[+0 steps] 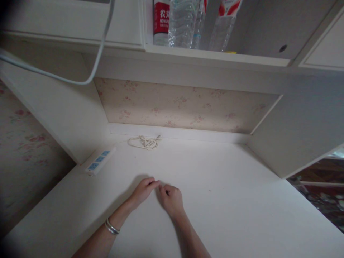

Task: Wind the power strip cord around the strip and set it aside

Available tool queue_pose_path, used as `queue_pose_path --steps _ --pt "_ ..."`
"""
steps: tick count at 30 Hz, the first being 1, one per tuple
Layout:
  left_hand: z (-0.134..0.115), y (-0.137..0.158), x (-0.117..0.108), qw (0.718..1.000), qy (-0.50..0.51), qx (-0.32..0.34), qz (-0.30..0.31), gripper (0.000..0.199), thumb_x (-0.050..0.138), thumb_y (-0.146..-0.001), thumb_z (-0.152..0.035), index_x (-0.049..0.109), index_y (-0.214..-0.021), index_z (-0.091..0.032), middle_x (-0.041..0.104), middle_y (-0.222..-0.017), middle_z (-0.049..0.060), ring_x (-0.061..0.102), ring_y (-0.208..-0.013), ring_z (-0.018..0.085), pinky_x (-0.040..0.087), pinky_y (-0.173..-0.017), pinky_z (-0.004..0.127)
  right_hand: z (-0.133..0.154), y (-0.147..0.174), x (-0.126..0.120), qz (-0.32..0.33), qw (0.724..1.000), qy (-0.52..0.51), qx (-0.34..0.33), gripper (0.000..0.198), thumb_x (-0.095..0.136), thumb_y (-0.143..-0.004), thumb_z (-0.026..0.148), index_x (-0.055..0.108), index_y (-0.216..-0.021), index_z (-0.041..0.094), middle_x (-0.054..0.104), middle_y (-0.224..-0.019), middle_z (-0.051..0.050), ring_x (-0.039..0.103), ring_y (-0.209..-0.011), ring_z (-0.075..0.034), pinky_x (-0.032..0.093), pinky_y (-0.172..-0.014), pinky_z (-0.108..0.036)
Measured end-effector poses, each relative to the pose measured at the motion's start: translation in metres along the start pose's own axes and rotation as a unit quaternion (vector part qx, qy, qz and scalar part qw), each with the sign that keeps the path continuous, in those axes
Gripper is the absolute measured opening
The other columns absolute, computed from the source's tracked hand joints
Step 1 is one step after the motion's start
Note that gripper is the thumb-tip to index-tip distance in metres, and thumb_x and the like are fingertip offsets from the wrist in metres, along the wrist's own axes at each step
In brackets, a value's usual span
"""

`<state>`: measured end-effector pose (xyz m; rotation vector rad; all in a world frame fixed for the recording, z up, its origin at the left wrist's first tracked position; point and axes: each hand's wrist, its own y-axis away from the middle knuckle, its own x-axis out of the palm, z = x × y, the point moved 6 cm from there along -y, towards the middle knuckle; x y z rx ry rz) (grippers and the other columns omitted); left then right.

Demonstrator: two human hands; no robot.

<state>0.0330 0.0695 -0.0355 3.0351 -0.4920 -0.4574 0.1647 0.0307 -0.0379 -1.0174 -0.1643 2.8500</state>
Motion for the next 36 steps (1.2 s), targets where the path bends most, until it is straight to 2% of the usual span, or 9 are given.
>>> queue_pose_path --steps 36 --pt "0.0029 -0.0007 0.0008 1.000 -0.005 0.007 -0.004 0.042 0.051 -0.078 -0.051 0.034 -0.056 -0.019 0.028 -0.055 -0.007 0.029 -0.057 0.010 0.022 -0.052 0.024 0.0025 0.0018 -0.0016 -0.001 1.000 0.013 -0.005 0.048 0.043 -0.090 0.045 0.052 -0.051 0.019 0.048 -0.049 0.002 0.040 -0.049 -0.011 0.024 -0.048 -0.023"
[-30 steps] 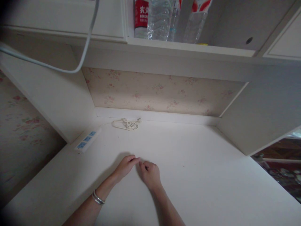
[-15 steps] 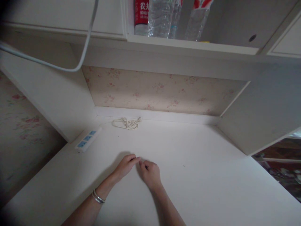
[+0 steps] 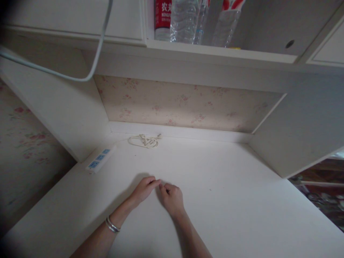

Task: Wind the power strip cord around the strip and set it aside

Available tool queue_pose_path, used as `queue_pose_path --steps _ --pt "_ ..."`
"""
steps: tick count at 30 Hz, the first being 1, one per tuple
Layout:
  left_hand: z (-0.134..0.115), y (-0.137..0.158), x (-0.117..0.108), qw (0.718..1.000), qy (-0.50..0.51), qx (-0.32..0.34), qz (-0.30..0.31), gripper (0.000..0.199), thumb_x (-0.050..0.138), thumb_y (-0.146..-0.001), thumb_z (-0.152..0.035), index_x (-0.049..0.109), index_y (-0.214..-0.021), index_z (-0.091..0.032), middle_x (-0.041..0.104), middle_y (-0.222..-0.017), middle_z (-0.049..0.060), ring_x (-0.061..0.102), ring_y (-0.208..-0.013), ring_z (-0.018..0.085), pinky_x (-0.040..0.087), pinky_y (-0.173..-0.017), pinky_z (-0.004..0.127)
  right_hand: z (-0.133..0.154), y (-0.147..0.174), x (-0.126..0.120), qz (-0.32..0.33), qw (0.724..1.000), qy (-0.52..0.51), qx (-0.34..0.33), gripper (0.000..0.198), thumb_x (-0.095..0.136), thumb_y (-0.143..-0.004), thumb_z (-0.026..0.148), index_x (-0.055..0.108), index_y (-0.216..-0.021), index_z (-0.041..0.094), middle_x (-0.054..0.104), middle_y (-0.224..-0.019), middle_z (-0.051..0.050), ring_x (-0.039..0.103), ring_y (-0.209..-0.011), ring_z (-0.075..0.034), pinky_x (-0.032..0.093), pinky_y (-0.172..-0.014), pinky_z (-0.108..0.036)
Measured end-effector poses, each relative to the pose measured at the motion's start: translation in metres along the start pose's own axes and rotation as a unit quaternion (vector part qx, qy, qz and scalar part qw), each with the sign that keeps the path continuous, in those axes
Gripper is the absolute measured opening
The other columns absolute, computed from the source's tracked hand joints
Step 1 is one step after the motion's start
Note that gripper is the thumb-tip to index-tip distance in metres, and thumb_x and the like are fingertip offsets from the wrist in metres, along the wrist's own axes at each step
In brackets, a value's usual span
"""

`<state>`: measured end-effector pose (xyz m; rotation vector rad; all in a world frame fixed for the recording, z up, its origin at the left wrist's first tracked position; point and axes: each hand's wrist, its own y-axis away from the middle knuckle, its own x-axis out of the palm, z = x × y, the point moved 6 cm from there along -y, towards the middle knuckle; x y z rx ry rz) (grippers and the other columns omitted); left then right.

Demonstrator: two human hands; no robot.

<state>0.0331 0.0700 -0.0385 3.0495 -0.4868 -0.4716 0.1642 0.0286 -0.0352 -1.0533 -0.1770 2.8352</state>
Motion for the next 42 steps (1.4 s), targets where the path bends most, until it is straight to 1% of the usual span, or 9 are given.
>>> queue_pose_path --steps 9,13,18,26,32,38,42 --pt "-0.0054 0.0015 -0.0011 1.000 0.004 -0.003 0.004 0.041 0.051 -0.077 -0.050 0.033 -0.055 -0.020 0.028 -0.055 -0.006 0.030 -0.057 0.010 0.023 -0.053 0.025 0.0013 0.0002 -0.0007 -0.003 1.000 0.003 0.000 0.048 0.042 -0.090 0.046 0.050 -0.050 0.019 0.047 -0.048 0.002 0.040 -0.049 -0.012 0.025 -0.048 -0.024" --pt "-0.0039 0.0007 -0.0003 1.000 -0.001 -0.004 0.005 0.041 0.051 -0.077 -0.050 0.034 -0.055 -0.020 0.028 -0.055 -0.007 0.030 -0.057 0.010 0.023 -0.053 0.025 -0.0004 0.0001 0.0006 0.001 1.000 0.005 0.006 0.048 0.042 -0.090 0.046 0.051 -0.050 0.019 0.047 -0.048 0.002 0.041 -0.049 -0.011 0.025 -0.048 -0.024" --pt "-0.0025 0.0006 0.0005 1.000 0.012 0.002 0.002 0.041 0.051 -0.077 -0.050 0.033 -0.055 -0.020 0.026 -0.055 -0.007 0.028 -0.056 0.010 0.022 -0.053 0.025 0.0005 -0.0002 0.0005 -0.001 1.000 0.000 -0.004 0.048 0.042 -0.090 0.046 0.053 -0.051 0.019 0.049 -0.049 0.002 0.042 -0.049 -0.012 0.026 -0.049 -0.023" --pt "-0.0026 0.0007 0.0008 1.000 0.012 -0.008 0.006 0.041 0.051 -0.077 -0.050 0.034 -0.056 -0.020 0.027 -0.055 -0.007 0.028 -0.057 0.010 0.022 -0.053 0.025 0.0007 -0.0001 0.0002 0.000 1.000 0.006 -0.004 0.049 0.041 -0.090 0.046 0.054 -0.052 0.019 0.049 -0.049 0.002 0.042 -0.049 -0.012 0.026 -0.048 -0.023" --pt "-0.0041 0.0016 0.0001 1.000 0.021 -0.009 0.003 0.042 0.052 -0.075 -0.052 0.033 -0.055 -0.020 0.027 -0.055 -0.007 0.029 -0.057 0.010 0.022 -0.053 0.025 -0.0005 -0.0003 0.0002 -0.005 1.000 0.000 -0.004 0.049 0.042 -0.090 0.047 0.053 -0.051 0.019 0.047 -0.047 0.002 0.039 -0.047 -0.011 0.025 -0.048 -0.024" --pt "-0.0048 0.0015 -0.0005 1.000 0.011 -0.012 0.002 0.042 0.052 -0.075 -0.052 0.033 -0.055 -0.020 0.027 -0.055 -0.007 0.029 -0.057 0.010 0.022 -0.053 0.026 -0.0002 0.0001 -0.0002 -0.001 1.000 0.000 0.004 0.049 0.042 -0.090 0.046 0.053 -0.051 0.019 0.048 -0.048 0.002 0.041 -0.048 -0.011 0.025 -0.048 -0.023" --pt "-0.0027 0.0001 0.0005 1.000 0.005 -0.006 0.005 0.042 0.052 -0.076 -0.051 0.033 -0.054 -0.020 0.027 -0.054 -0.007 0.029 -0.056 0.010 0.022 -0.053 0.026 0.0017 -0.0001 -0.0008 -0.005 1.000 -0.001 -0.005 0.049 0.042 -0.090 0.046 0.054 -0.051 0.019 0.049 -0.049 0.001 0.041 -0.049 -0.011 0.025 -0.048 -0.023"
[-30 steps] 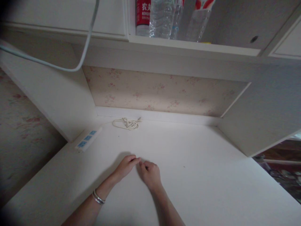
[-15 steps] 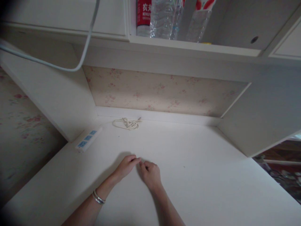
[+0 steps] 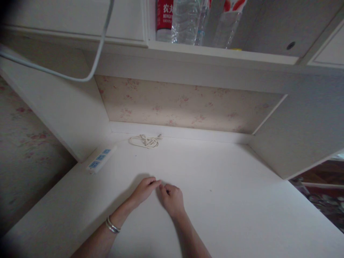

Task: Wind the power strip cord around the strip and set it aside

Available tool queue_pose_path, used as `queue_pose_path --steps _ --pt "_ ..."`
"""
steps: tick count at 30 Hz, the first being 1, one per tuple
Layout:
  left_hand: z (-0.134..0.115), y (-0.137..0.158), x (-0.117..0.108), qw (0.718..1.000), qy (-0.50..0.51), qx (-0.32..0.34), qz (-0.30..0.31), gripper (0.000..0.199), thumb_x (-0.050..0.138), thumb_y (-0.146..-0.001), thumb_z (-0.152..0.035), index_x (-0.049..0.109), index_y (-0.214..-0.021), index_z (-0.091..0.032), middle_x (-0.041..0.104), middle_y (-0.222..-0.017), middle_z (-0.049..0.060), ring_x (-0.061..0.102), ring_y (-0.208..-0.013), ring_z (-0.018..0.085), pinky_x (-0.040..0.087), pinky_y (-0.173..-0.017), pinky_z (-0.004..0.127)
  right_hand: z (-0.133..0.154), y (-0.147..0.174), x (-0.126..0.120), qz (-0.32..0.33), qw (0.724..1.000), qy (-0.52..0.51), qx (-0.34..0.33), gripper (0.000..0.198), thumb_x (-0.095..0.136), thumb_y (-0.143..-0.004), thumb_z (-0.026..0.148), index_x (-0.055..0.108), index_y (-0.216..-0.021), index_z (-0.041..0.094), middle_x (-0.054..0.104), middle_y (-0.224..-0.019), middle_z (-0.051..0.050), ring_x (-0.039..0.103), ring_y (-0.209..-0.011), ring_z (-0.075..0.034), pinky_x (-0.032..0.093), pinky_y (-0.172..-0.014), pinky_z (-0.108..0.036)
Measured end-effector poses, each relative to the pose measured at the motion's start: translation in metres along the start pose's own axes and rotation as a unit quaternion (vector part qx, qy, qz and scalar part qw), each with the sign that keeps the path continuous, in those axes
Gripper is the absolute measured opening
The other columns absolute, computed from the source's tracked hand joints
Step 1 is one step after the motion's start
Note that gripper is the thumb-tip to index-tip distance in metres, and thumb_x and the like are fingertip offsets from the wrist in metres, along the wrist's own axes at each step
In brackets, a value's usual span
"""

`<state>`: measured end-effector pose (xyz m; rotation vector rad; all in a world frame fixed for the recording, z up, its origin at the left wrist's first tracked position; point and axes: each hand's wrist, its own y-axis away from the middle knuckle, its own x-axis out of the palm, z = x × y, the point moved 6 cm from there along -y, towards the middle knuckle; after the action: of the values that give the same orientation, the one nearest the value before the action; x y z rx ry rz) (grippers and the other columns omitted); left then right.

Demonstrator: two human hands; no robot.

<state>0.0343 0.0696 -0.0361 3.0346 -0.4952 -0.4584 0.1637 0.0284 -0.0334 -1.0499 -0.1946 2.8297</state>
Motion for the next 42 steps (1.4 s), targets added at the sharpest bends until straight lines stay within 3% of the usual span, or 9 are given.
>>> queue_pose_path --steps 29,36,40,42 --pt "-0.002 0.001 0.000 1.000 -0.002 0.004 0.000 0.041 0.051 -0.077 -0.050 0.033 -0.055 -0.020 0.026 -0.054 -0.007 0.029 -0.056 0.010 0.022 -0.052 0.025 -0.003 0.000 0.002 0.015 1.000 -0.015 0.012 0.048 0.040 -0.090 0.048 0.047 -0.052 0.020 0.045 -0.051 0.002 0.040 -0.052 -0.012 0.026 -0.050 -0.024" --pt "-0.002 0.001 0.000 1.000 -0.007 -0.002 0.004 0.040 0.050 -0.078 -0.050 0.034 -0.056 -0.020 0.027 -0.055 -0.007 0.030 -0.056 0.010 0.022 -0.053 0.025 -0.021 -0.009 0.009 0.029 0.980 -0.173 0.094 0.045 0.034 -0.090 0.054 0.053 -0.067 0.020 0.051 -0.056 0.001 0.044 -0.051 -0.012 0.032 -0.049 -0.024" --pt "-0.002 0.001 0.000 1.000 -0.008 -0.013 0.011 0.039 0.049 -0.079 -0.050 0.036 -0.057 -0.019 0.028 -0.056 -0.007 0.030 -0.056 0.010 0.020 -0.052 0.025 -0.014 -0.040 0.014 0.103 0.939 -0.300 0.134 0.031 0.048 -0.083 0.044 0.054 -0.102 0.021 0.059 -0.070 0.003 0.045 -0.047 -0.010 0.033 -0.045 -0.022" --pt "-0.002 0.001 0.000 1.000 -0.005 -0.019 0.015 0.040 0.050 -0.078 -0.050 0.036 -0.057 -0.019 0.028 -0.055 -0.007 0.029 -0.055 0.010 0.019 -0.052 0.025 -0.003 -0.063 0.017 0.140 0.930 -0.308 0.141 0.030 0.051 -0.080 0.039 0.052 -0.104 0.021 0.061 -0.073 0.003 0.046 -0.045 -0.008 0.034 -0.044 -0.021"
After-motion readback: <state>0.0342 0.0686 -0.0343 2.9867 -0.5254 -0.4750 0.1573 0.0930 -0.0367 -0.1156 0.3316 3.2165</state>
